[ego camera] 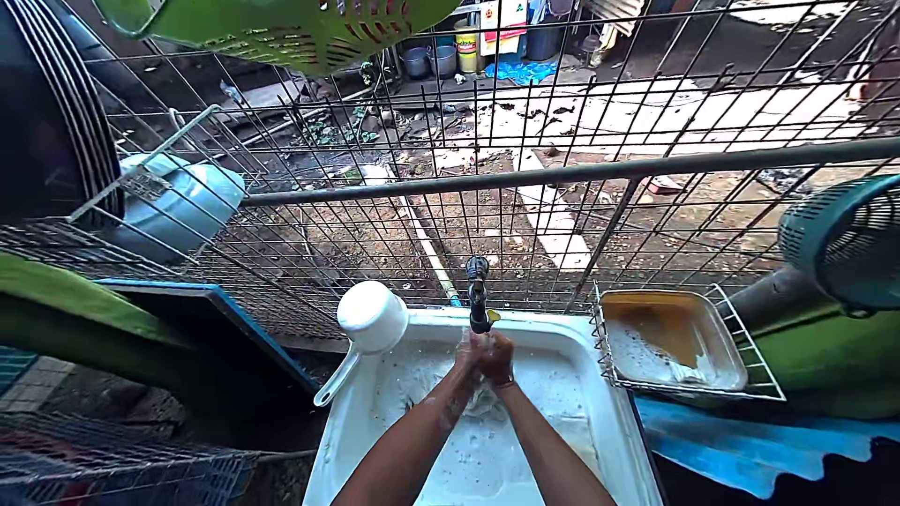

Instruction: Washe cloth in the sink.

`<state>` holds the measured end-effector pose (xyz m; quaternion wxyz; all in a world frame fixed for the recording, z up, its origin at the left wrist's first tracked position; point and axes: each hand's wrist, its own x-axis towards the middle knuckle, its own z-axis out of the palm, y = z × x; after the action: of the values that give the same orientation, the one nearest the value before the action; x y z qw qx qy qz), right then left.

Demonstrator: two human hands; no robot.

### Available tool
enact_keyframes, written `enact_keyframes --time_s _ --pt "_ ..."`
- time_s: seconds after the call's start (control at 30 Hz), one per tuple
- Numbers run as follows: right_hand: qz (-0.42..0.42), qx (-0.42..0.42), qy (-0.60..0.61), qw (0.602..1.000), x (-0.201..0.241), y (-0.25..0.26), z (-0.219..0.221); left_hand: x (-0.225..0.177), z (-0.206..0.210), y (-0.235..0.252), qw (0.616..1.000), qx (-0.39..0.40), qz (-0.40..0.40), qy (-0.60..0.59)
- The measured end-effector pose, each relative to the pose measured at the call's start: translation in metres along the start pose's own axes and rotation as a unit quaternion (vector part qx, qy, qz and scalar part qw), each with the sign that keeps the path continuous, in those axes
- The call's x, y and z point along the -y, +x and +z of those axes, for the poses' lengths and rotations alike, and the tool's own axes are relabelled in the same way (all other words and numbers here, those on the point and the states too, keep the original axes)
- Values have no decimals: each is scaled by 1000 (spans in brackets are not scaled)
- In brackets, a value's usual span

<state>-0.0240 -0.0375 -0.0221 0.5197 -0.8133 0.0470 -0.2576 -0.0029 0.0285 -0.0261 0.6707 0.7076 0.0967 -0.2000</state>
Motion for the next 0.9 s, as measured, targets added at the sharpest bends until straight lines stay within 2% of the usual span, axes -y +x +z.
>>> enact_keyframes --time_s 0.07,0.13,0.2,0.27,0.33,0.4,0.47,0.57,0.67,0.77,0.9 --pt "92 7 -20 996 -21 16 -12 -24 11 -9 994 -7 -100 -49" --pt "197 69 64 976 -30 29 -28 -42 9 -7 989 10 -148 -9" --pt "256 202 154 933 -27 34 -41 -51 -3 0 994 37 -99 34" --pt "277 327 162 889 -18 34 -49 -55 -14 7 995 66 -14 69" --pt "259 396 103 875 -14 35 -50 -55 -20 10 991 70 50 101" --pt "214 425 45 878 -9 40 -53 -50 -26 9 989 82 103 64" --pt "212 399 12 892 6 42 -61 -34 -37 4 980 147 130 21" --pt "251 314 51 914 46 34 -76 -8 -59 -12 957 244 124 92" --pt "240 286 112 921 98 29 -95 22 -80 -20 948 228 118 189" --pt "153 261 173 937 148 34 -113 52 -102 -17 946 202 119 223" --pt "32 223 203 953 231 57 -148 52 -131 -20 966 130 101 200"
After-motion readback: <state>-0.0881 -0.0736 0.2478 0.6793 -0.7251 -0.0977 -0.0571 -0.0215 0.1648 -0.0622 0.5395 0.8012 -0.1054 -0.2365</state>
